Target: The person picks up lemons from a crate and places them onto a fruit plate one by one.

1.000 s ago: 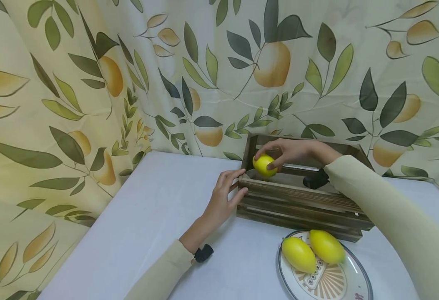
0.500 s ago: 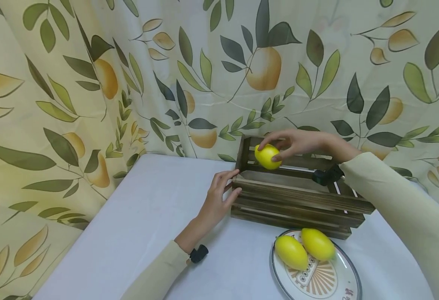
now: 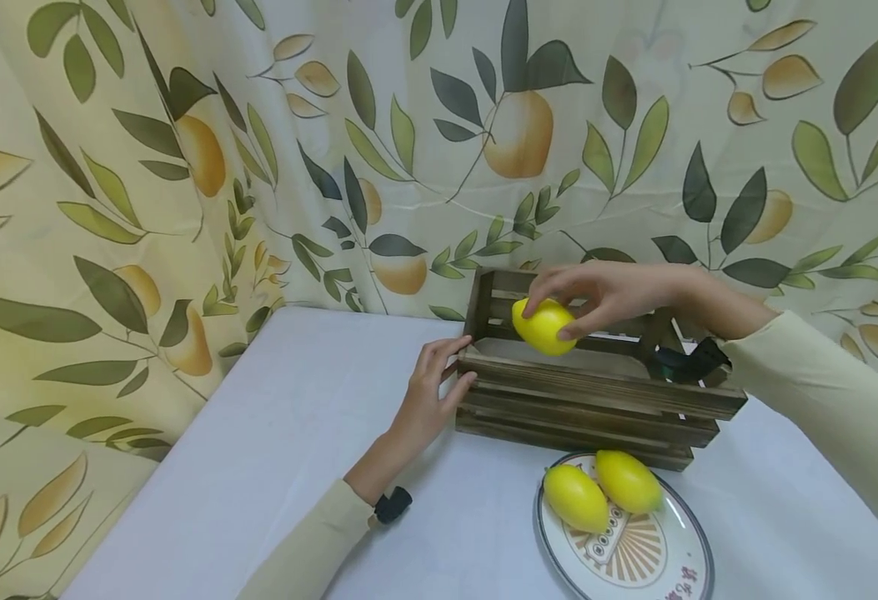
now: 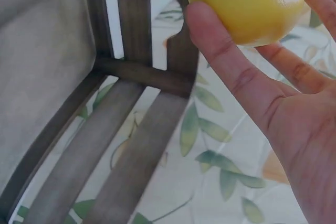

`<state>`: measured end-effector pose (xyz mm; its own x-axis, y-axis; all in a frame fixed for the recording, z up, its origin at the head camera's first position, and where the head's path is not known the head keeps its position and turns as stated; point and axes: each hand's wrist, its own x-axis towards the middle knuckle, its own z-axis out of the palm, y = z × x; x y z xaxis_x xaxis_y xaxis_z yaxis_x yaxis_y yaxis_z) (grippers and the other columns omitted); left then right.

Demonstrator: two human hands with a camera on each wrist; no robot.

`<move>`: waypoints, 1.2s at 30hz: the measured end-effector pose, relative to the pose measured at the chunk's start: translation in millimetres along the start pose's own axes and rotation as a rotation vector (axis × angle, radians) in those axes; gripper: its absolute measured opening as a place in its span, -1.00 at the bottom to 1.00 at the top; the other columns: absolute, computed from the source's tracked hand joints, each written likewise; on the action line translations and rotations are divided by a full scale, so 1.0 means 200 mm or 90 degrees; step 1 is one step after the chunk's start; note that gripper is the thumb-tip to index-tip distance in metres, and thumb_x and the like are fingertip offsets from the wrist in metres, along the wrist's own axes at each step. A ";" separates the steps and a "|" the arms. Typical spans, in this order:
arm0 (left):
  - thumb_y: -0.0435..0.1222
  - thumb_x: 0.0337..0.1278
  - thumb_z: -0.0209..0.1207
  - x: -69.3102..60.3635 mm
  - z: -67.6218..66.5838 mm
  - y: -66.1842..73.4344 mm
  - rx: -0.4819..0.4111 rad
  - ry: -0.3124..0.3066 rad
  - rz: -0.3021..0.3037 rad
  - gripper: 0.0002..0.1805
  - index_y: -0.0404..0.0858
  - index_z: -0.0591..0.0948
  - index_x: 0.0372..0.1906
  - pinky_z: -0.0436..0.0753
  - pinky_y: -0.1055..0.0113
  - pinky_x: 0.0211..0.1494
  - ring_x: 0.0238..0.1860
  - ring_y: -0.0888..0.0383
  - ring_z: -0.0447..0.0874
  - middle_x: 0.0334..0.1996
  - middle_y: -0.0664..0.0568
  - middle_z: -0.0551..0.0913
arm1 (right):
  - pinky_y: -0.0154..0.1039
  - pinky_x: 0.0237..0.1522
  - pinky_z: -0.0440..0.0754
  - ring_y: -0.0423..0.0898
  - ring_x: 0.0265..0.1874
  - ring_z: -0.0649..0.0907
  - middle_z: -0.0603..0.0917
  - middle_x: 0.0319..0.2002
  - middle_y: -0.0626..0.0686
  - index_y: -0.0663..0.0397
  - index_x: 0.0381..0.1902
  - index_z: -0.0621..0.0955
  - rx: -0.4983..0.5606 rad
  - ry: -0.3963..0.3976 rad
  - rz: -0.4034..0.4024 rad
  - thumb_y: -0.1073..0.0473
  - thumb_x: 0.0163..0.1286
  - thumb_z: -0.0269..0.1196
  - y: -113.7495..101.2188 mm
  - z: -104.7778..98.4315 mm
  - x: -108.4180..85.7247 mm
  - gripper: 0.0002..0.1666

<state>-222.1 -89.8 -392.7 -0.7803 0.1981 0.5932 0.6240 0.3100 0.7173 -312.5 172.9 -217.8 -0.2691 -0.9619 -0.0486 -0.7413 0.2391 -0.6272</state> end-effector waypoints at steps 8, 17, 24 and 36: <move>-0.39 0.33 0.15 0.00 -0.01 0.00 -0.007 -0.002 -0.010 -0.47 -0.28 0.36 0.36 0.52 0.23 0.32 0.30 -0.04 0.35 0.22 -0.17 0.31 | -0.20 -0.15 0.76 -0.17 0.08 0.47 0.32 0.21 0.20 -0.05 0.22 0.52 0.004 -0.027 -0.037 0.34 0.34 0.28 -0.12 0.08 -0.12 -0.50; -0.39 0.34 0.15 0.00 -0.01 0.00 -0.004 0.000 -0.002 -0.47 -0.22 0.37 0.37 0.53 0.20 0.31 0.31 -0.05 0.35 0.21 -0.15 0.31 | -0.22 -0.11 0.75 -0.14 0.10 0.50 0.29 0.26 0.23 -0.14 0.23 0.52 0.004 -0.063 -0.009 0.22 0.38 0.28 -0.22 0.20 -0.22 -0.52; -0.38 0.34 0.15 0.00 0.00 0.00 0.001 -0.009 -0.007 -0.47 -0.27 0.35 0.37 0.53 0.15 0.31 0.31 -0.05 0.35 0.22 -0.17 0.30 | -0.28 -0.09 0.71 -0.14 0.16 0.46 0.27 0.31 0.21 -0.25 0.21 0.53 0.020 -0.100 0.054 0.09 0.41 0.27 -0.29 0.35 -0.28 -0.57; -0.38 0.33 0.16 -0.01 0.00 0.00 0.003 0.001 -0.004 -0.48 -0.27 0.37 0.35 0.51 0.16 0.33 0.31 -0.05 0.35 0.22 -0.18 0.31 | -0.33 -0.08 0.68 -0.09 0.19 0.43 0.29 0.31 0.17 -0.29 0.18 0.54 0.060 -0.108 0.060 0.14 0.39 0.27 -0.24 0.59 -0.37 -0.57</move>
<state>-219.7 -90.1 -393.9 -0.7840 0.1950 0.5893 0.6191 0.3156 0.7192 -184.9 216.5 -275.3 -0.2204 -0.9465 -0.2356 -0.6552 0.3226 -0.6831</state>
